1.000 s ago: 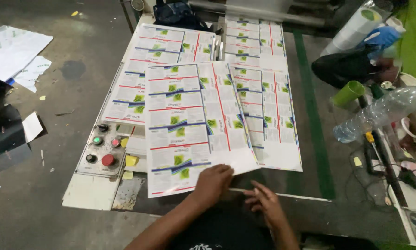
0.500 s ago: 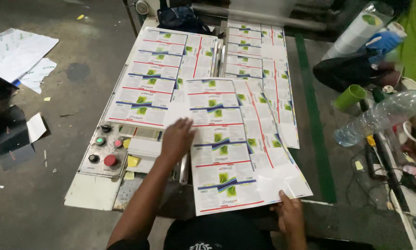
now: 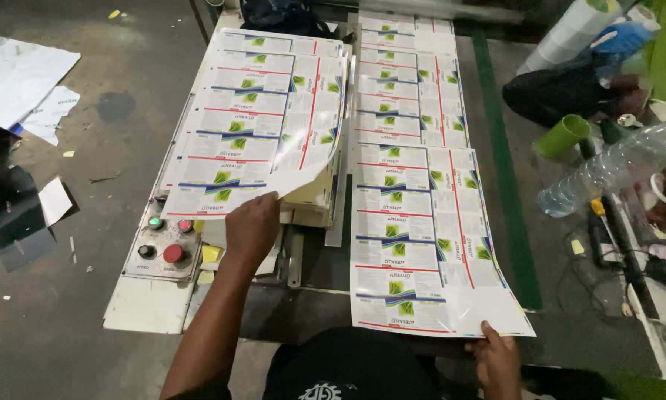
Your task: The person takes printed sheets from a conveyor belt and stacks them by hand. The sheets feature a green leaf logo and are arranged in a neat pile on the machine's surface.
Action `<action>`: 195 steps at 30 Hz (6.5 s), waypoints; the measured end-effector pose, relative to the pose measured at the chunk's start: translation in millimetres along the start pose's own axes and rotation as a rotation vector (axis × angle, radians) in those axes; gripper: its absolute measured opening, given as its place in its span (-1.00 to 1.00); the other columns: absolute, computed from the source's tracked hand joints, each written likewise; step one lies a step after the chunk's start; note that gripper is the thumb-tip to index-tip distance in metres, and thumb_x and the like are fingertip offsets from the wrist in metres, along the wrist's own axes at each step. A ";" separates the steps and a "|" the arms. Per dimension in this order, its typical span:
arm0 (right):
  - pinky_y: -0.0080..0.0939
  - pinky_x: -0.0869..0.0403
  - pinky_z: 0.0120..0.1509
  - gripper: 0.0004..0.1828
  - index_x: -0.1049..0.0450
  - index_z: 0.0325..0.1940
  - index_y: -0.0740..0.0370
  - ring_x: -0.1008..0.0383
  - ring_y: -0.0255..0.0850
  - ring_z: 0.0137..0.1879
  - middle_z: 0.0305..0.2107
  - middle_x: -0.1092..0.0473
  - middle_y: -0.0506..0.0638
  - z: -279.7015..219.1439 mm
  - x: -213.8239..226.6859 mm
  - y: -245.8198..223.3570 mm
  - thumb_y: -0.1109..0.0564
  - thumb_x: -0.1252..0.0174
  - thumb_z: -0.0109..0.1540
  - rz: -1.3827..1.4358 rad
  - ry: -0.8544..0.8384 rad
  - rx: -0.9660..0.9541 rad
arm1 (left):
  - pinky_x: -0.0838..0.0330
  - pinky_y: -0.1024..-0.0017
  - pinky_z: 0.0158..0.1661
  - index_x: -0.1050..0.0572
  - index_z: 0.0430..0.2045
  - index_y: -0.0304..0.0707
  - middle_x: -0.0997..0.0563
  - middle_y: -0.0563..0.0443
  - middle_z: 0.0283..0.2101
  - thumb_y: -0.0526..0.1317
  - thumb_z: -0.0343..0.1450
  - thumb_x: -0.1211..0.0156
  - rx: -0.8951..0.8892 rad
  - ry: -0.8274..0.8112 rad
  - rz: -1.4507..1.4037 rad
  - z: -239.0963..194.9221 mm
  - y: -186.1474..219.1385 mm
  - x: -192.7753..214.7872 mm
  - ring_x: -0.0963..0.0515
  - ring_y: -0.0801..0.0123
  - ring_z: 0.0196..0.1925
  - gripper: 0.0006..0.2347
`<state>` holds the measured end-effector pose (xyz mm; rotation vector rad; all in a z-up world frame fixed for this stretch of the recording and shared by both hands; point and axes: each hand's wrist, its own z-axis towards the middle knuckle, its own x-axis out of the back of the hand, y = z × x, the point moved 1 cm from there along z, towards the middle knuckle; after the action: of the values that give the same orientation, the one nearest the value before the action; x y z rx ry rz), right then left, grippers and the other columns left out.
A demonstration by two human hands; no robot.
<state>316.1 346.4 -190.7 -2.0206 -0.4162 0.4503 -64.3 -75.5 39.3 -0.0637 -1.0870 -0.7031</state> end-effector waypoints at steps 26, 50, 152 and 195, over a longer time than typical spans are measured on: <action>-0.14 -0.48 -0.37 -0.66 -0.38 0.19 0.22 -0.51 -0.19 -0.28 -0.26 -0.49 0.00 22.1 -75.4 -1.1 0.12 -0.10 0.34 0.005 -0.128 0.058 | -0.49 0.06 -0.32 -0.61 -0.23 -0.23 -0.68 -0.18 -0.30 -0.22 0.49 -0.19 0.064 0.112 -0.174 -29.7 35.1 23.4 -0.64 -0.10 -0.32 -0.88; -0.11 -0.55 -0.33 -0.59 -0.37 0.18 0.33 -0.52 -0.12 -0.26 -0.27 -0.51 0.08 -40.6 -156.7 3.0 0.05 -0.14 0.33 -0.037 -0.576 -0.217 | -0.42 0.08 0.04 -0.57 -0.16 -0.41 -0.61 -0.25 0.00 -0.04 0.35 -0.30 -0.586 -0.306 -0.421 -77.7 129.1 -50.0 -0.55 -0.06 0.14 -0.63; -0.15 -0.44 -0.38 -0.56 -0.33 0.34 0.14 -0.49 -0.18 -0.24 -0.12 -0.49 0.00 -23.3 -10.9 3.1 0.15 -0.05 0.35 -0.034 0.009 0.021 | -0.53 0.19 -0.22 -0.57 -0.21 -0.25 -0.68 -0.09 -0.26 -0.32 0.47 -0.17 -0.148 0.097 -0.029 -0.4 -3.2 9.0 -0.68 0.06 -0.21 -0.91; -0.18 -0.47 -0.44 -0.58 -0.40 0.18 0.28 -0.56 -0.12 -0.34 -0.27 -0.53 0.10 -46.8 -173.7 3.9 0.07 -0.16 0.27 -0.154 -0.574 -0.102 | -0.26 -0.05 0.19 -0.58 -0.10 -0.31 -0.56 -0.30 0.16 -0.16 0.35 -0.31 -0.552 -0.278 -0.520 -120.4 132.4 -35.5 -0.45 -0.11 0.28 -0.71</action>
<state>187.4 227.8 -149.0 -1.9141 -0.9525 0.9295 94.0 0.1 -10.9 -0.3691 -1.1549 -1.4870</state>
